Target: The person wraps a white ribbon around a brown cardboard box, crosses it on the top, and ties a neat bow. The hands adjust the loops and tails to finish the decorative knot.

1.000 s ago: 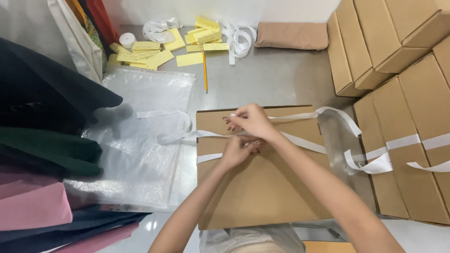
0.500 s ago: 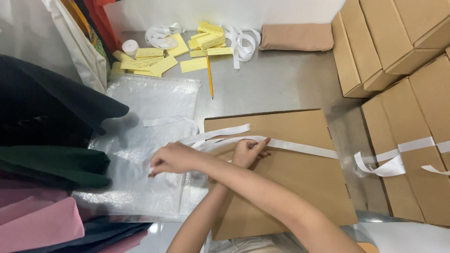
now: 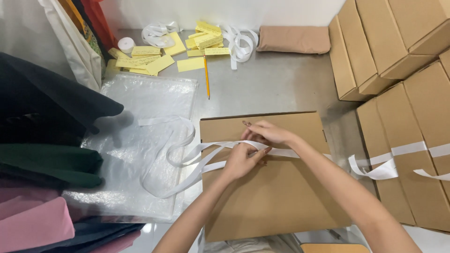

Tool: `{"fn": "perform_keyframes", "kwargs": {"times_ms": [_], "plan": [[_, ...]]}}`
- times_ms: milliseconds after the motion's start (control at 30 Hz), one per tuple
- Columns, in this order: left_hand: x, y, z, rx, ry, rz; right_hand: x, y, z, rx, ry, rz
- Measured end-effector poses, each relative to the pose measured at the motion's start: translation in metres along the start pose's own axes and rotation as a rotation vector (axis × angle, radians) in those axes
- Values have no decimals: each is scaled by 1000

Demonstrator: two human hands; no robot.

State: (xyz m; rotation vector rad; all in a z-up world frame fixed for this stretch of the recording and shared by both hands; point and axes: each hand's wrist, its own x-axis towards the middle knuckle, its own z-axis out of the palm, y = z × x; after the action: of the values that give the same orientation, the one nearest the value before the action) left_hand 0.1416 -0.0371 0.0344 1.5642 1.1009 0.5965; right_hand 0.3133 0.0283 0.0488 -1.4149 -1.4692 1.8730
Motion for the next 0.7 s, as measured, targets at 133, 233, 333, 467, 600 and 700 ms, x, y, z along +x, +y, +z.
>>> {"fn": "perform_keyframes", "kwargs": {"times_ms": [133, 233, 333, 467, 600, 700], "plan": [[-7, 9, -4, -60, -15, -14, -12, 16, 1, -226, 108, 140], [-7, 10, -4, -82, -27, -63, -13, 18, -31, -509, 33, 87], [-4, 5, -2, -33, -23, -136, -31, 30, -83, -750, 177, 136], [-4, 9, -3, -165, -16, -149, -92, 19, -129, -887, 421, 185], [2, 6, -5, -206, -68, -116, -136, 49, -195, -969, 707, 223], [4, 19, -11, -200, -117, -154, -149, 73, -235, -1079, 809, 569]]}}
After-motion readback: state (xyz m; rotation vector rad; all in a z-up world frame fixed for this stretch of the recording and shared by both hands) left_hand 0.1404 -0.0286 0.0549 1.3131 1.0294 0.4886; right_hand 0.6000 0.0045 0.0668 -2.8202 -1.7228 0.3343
